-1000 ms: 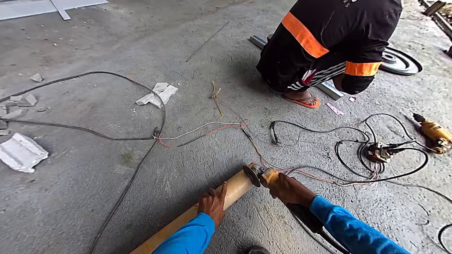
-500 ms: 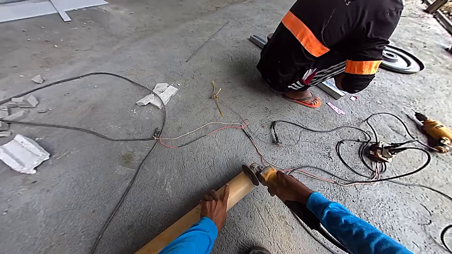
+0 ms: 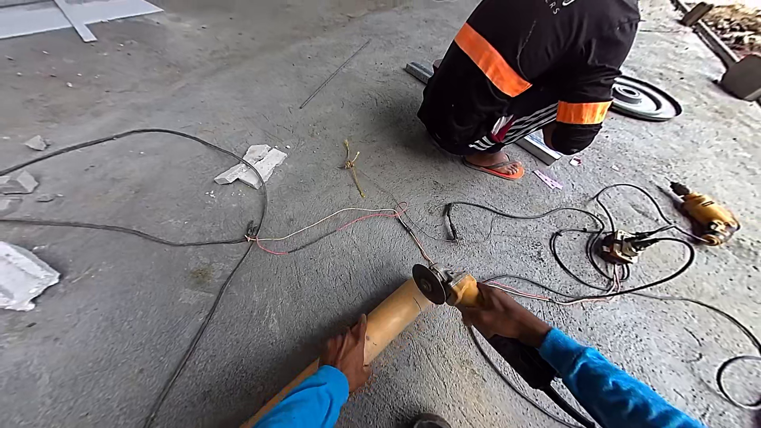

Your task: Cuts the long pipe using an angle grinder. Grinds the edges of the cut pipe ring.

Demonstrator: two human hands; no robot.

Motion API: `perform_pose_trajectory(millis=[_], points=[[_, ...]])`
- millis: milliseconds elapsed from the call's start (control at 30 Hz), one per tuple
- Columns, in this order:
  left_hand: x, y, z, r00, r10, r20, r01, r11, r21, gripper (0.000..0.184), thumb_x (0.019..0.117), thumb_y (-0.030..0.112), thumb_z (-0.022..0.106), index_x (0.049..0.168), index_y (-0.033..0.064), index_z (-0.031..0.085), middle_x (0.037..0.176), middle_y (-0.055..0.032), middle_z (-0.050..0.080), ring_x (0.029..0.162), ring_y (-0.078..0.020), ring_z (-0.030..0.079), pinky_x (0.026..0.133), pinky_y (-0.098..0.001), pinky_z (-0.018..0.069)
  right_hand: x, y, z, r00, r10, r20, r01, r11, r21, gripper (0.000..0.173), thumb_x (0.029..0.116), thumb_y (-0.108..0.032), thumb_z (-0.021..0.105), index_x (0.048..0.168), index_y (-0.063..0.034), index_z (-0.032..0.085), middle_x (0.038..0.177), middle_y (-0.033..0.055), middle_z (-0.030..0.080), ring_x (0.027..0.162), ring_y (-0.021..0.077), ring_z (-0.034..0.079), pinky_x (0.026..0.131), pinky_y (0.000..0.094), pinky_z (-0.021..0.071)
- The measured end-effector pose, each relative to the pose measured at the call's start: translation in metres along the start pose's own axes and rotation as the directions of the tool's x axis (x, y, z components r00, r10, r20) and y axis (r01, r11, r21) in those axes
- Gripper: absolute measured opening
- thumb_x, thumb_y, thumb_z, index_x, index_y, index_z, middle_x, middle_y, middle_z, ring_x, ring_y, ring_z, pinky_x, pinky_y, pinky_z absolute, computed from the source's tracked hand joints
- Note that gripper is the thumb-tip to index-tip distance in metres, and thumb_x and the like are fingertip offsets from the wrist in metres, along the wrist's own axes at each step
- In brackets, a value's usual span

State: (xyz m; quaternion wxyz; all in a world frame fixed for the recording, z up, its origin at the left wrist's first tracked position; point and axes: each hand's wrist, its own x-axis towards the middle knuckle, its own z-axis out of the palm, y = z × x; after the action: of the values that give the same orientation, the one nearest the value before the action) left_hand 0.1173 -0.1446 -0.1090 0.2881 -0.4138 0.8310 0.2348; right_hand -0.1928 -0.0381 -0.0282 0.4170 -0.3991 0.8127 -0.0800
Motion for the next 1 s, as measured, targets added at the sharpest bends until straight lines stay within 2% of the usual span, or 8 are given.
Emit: perform_pose_trajectory(millis=[100, 233, 333, 500, 1000], points=[[0.004, -0.004, -0.006, 0.999, -0.033, -0.018, 0.033, 0.999, 0.028, 0.111, 0.0824, 0.046, 0.076, 0.166, 0.0172, 0.009, 0.143, -0.0276, 0.052, 0.114, -0.0441, 0.064, 0.093, -0.0578, 0.0523, -0.005, 0.015, 0.006, 0.999, 0.037, 0.016, -0.037, 0.999, -0.022, 0.06, 0.0816, -0.044, 0.078, 0.125, -0.0069, 0.059, 0.101, 0.0092, 0.072, 0.095, 0.0237, 0.071, 0.089, 0.0501, 0.0561], [0.005, -0.002, -0.005, 0.999, -0.042, -0.03, 0.044, 0.997, 0.066, 0.11, 0.0835, 0.046, 0.075, 0.166, 0.0164, 0.008, 0.142, -0.028, 0.053, 0.113, -0.0441, 0.064, 0.091, -0.0574, 0.0531, -0.006, 0.021, 0.012, 0.994, 0.096, 0.053, -0.09, 0.99, -0.112, 0.068, 0.082, -0.049, 0.078, 0.129, -0.0048, 0.057, 0.11, 0.0158, 0.07, 0.104, 0.0316, 0.069, 0.093, 0.056, 0.0532], [0.003, 0.001, -0.002, 0.998, -0.051, -0.035, 0.054, 0.995, 0.083, 0.11, 0.0841, 0.045, 0.075, 0.167, 0.0175, 0.007, 0.144, -0.0281, 0.051, 0.113, -0.0442, 0.064, 0.09, -0.0562, 0.0536, -0.002, 0.022, 0.017, 0.991, 0.114, 0.069, -0.102, 0.983, -0.149, 0.069, 0.0816, -0.049, 0.078, 0.13, -0.0049, 0.057, 0.112, 0.0174, 0.069, 0.106, 0.034, 0.068, 0.094, 0.0576, 0.0525], [0.002, 0.002, -0.006, 0.998, -0.06, -0.008, 0.061, 0.994, 0.093, 0.108, 0.0865, 0.044, 0.072, 0.167, 0.0175, 0.004, 0.145, -0.028, 0.051, 0.116, -0.0436, 0.064, 0.091, -0.0553, 0.0535, 0.003, 0.018, 0.019, 0.986, 0.137, 0.09, -0.115, 0.97, -0.216, 0.072, 0.0805, -0.051, 0.079, 0.13, -0.0043, 0.057, 0.114, 0.0179, 0.068, 0.11, 0.0345, 0.066, 0.095, 0.0584, 0.051], [0.001, 0.004, -0.009, 0.997, -0.077, -0.004, 0.077, 0.992, 0.095, 0.108, 0.0865, 0.043, 0.073, 0.167, 0.0196, 0.004, 0.146, -0.0273, 0.049, 0.119, -0.0431, 0.062, 0.091, -0.0548, 0.0533, 0.013, 0.014, 0.018, 0.991, 0.104, 0.086, -0.082, 0.97, -0.231, 0.068, 0.0808, -0.05, 0.079, 0.128, -0.0054, 0.058, 0.112, 0.0175, 0.069, 0.109, 0.0345, 0.067, 0.095, 0.0588, 0.0513]])
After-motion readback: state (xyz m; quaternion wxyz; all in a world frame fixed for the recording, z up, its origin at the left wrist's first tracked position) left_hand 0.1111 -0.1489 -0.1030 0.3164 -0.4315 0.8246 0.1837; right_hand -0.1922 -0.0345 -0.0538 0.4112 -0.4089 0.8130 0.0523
